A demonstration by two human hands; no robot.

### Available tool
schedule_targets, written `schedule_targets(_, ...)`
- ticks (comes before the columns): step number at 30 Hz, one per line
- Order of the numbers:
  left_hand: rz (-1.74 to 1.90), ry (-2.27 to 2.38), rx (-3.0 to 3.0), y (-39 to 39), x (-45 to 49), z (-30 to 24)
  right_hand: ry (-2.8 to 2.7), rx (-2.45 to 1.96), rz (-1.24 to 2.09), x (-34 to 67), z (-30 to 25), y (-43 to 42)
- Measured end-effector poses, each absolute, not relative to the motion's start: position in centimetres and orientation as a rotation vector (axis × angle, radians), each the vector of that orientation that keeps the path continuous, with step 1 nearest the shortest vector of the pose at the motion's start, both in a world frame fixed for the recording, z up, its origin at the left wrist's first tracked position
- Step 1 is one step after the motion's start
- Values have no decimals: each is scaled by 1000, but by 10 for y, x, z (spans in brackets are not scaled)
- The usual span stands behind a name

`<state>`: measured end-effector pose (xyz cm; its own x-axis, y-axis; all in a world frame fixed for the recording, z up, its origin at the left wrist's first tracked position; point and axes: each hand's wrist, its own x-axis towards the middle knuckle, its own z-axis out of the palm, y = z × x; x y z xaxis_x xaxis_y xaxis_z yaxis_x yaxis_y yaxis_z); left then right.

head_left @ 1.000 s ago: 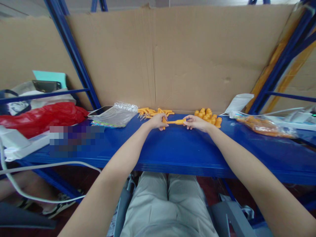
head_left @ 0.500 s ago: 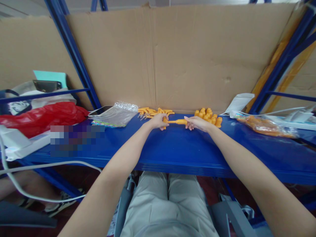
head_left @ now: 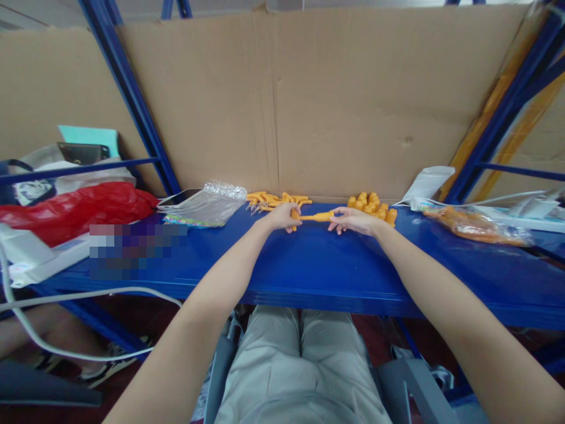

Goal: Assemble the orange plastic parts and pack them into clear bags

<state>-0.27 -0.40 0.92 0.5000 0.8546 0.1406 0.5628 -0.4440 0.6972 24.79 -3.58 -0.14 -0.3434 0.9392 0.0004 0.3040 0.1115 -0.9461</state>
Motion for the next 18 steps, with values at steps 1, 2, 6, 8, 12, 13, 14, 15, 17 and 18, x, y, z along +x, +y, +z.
schedule_targets(1,654,1156,2161,-4,-3,9,-1738,-1237,1237,247,-1,-36)
schedule_targets(2,657,1156,2159,-4,-3,9,-1736,-1262,1231,245,0,-36)
schedule_targets(6,661,1168,2144,-4,-3,10,-1726,-1389,1175,238,2,-35)
schedule_targets(8,655,1172,2142,-5,-3,11,-1718,-1419,1160,236,2,-36)
schedule_targets(12,640,1207,2153,-8,-1,12,-1741,-1323,1172,240,1,-37)
schedule_targets(13,638,1211,2156,-8,-1,12,-1751,-1301,1169,241,1,-37)
schedule_targets(14,639,1212,2157,-9,-1,12,-1759,-1292,1159,242,0,-37)
schedule_targets(15,641,1211,2158,-9,-1,12,-1768,-1291,1150,243,-1,-37)
schedule_targets(17,645,1203,2157,-9,0,12,-1779,-1297,1141,243,-1,-36)
schedule_targets(18,646,1196,2156,-8,-1,12,-1781,-1303,1142,242,-1,-36)
